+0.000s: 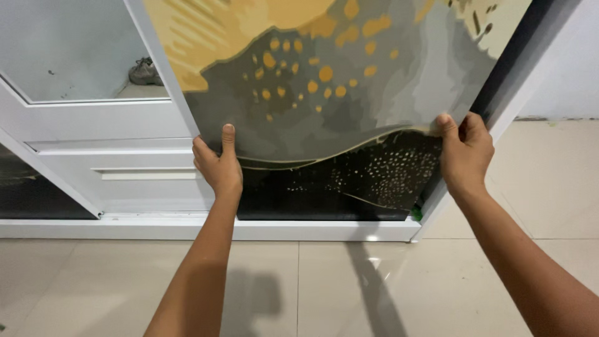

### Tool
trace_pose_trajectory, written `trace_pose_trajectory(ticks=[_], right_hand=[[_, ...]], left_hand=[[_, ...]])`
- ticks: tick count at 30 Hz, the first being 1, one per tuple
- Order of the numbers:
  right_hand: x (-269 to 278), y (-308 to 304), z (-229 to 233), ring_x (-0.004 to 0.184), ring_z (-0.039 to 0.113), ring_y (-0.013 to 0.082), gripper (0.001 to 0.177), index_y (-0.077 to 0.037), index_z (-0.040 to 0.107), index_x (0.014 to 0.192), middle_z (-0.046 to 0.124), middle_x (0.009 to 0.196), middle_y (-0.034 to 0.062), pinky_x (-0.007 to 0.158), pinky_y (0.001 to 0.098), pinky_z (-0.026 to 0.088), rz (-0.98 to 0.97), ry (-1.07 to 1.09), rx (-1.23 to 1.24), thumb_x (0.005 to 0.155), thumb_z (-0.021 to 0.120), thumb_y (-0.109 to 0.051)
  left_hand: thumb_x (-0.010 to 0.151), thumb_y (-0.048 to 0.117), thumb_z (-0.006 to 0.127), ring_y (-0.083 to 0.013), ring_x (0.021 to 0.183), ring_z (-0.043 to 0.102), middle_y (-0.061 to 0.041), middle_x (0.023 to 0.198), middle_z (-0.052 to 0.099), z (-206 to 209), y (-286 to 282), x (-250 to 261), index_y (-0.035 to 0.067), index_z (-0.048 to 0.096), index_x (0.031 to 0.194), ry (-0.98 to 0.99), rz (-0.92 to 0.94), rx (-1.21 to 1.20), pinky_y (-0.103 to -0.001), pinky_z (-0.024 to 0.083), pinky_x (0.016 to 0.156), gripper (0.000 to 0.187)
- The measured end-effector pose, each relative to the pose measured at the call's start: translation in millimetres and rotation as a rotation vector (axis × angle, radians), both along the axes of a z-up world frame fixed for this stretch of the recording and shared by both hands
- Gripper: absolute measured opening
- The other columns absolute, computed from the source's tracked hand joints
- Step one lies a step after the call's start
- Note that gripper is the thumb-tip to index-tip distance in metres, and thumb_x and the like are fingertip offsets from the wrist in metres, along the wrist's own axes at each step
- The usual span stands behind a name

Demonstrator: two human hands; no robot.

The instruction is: The person opens a wardrobe, retrieves a green-lidded container, and empties its contents onto the floor. They then sort through medical supplies including gloves, syringes, vials, and a cable, placing them into separate piles.

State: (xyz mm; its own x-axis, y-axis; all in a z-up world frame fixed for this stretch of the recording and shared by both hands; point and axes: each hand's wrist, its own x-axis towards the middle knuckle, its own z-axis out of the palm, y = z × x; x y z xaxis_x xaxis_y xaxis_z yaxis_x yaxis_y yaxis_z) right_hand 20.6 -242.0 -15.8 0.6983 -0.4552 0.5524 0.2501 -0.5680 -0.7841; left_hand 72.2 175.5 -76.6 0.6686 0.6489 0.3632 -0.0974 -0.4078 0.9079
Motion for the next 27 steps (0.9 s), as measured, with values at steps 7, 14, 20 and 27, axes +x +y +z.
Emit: trace_pose_trajectory(ticks=[7, 14, 20, 27], right_hand=[[-6.2, 1.2, 9.2, 0.08, 0.058, 0.0104, 0.033, 0.0, 0.067, 0.112, 0.07, 0.09, 0.0054, 0.072, 0.0295, 0.048, 0.132, -0.059, 0.035, 0.106, 0.072, -0.032], [-11.3, -3.5, 21.8, 0.085, 0.072, 0.0142, 0.033, -0.003, 0.069, 0.116, 0.078, 0.098, 0.0093, 0.075, 0.0296, 0.054, 0.104, 0.067, -0.009, 0.101, 0.071, -0.032], [1.8, -26.3, 16.6, 0.094, 0.072, 0.012, 0.032, 0.001, 0.068, 0.115, 0.077, 0.102, 0.0094, 0.081, 0.0274, 0.057, 0.357, -0.047, 0.016, 0.101, 0.073, -0.027], [-4.8, -12.6, 16.4, 0.078, 0.067, 0.0118, 0.029, 0.001, 0.07, 0.105, 0.077, 0.093, 0.0113, 0.069, 0.0276, 0.052, 0.227, -0.012, 0.027, 0.102, 0.075, -0.028]], left_hand=[[0.089, 0.073, 0.058, -0.039, 0.135, 0.037, -0.022, 0.138, 0.046, 14.3, 5.2, -12.3, 0.001, 0.045, 0.138, -0.036, 0.003, 0.034, -0.052, 0.035, 0.114, 0.088], [0.091, 0.076, 0.056, -0.036, 0.129, 0.044, -0.02, 0.132, 0.046, 21.6, 8.8, -20.6, 0.004, 0.047, 0.131, -0.034, -0.032, 0.064, -0.051, 0.038, 0.11, 0.083], [0.092, 0.075, 0.06, -0.0347, 0.129, 0.047, -0.021, 0.131, 0.049, 22.8, -0.6, -22.9, 0.004, 0.05, 0.131, -0.122, -0.014, 0.026, -0.051, 0.038, 0.113, 0.081], [0.092, 0.065, 0.064, -0.0408, 0.128, 0.049, -0.024, 0.132, 0.053, 21.2, 18.9, -23.4, 0.001, 0.052, 0.13, 0.019, -0.002, 0.104, -0.052, 0.039, 0.111, 0.076]])
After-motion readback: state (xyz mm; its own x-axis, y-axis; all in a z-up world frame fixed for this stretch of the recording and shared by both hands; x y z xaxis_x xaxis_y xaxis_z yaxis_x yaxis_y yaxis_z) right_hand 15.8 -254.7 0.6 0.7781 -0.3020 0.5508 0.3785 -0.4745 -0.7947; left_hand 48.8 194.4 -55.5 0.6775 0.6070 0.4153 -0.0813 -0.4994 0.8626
